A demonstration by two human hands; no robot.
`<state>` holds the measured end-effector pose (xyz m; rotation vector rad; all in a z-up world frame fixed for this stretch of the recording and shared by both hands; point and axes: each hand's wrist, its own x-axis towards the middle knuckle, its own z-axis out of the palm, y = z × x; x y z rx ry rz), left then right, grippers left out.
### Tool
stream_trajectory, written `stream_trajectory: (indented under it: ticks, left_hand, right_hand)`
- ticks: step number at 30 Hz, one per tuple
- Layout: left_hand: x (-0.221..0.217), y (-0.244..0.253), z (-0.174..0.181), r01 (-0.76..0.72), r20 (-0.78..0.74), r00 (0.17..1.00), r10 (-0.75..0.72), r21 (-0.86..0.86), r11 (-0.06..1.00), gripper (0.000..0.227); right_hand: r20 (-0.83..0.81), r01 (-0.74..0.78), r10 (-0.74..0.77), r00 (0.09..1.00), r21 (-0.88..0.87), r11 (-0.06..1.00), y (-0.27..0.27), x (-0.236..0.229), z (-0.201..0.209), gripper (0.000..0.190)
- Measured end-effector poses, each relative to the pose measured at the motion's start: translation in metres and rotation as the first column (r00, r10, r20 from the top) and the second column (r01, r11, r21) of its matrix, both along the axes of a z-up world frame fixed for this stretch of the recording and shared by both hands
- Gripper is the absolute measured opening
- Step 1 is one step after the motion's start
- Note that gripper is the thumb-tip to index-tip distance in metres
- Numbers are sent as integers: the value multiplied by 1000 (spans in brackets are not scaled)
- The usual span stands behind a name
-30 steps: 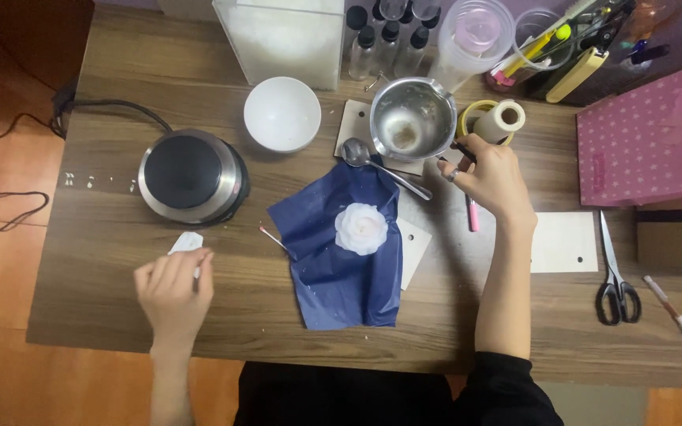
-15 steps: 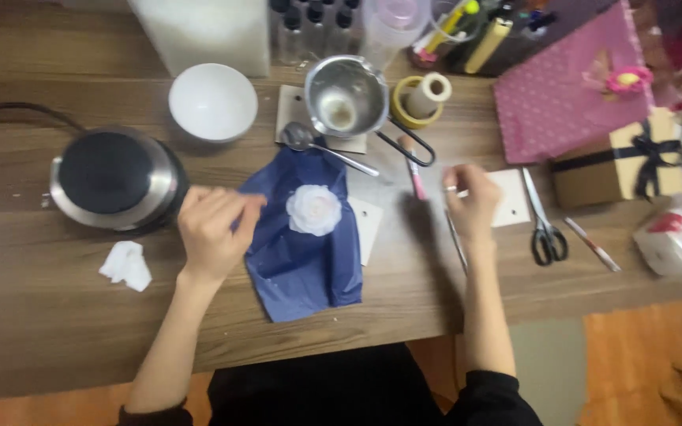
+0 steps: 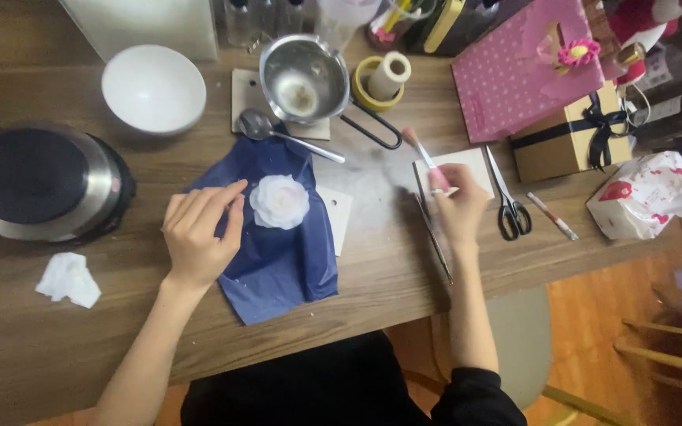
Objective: Applying finishing details to a wax rose using a brush and melted wax
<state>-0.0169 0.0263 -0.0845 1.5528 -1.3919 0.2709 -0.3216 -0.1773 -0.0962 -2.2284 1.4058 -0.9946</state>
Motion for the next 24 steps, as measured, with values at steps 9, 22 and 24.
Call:
stream_trajectory:
  ticks: [9, 22, 24]
  left_hand:
    - [-1, -1, -12, 24, 74, 997, -23, -5, 1000, 17]
    - [7, 1, -9, -2, 73, 997, 2, 8, 1000, 16]
    - [5, 1, -8, 5, 66, 998, -6, 7, 1000, 14]
  right_hand:
    - [225, -73, 68, 972, 18, 997, 16, -18, 27, 12]
    - [-273, -310, 223, 936, -333, 890, 34, 8, -43, 10]
    - [-180, -247, 188, 966, -405, 880, 19, 20, -7, 18]
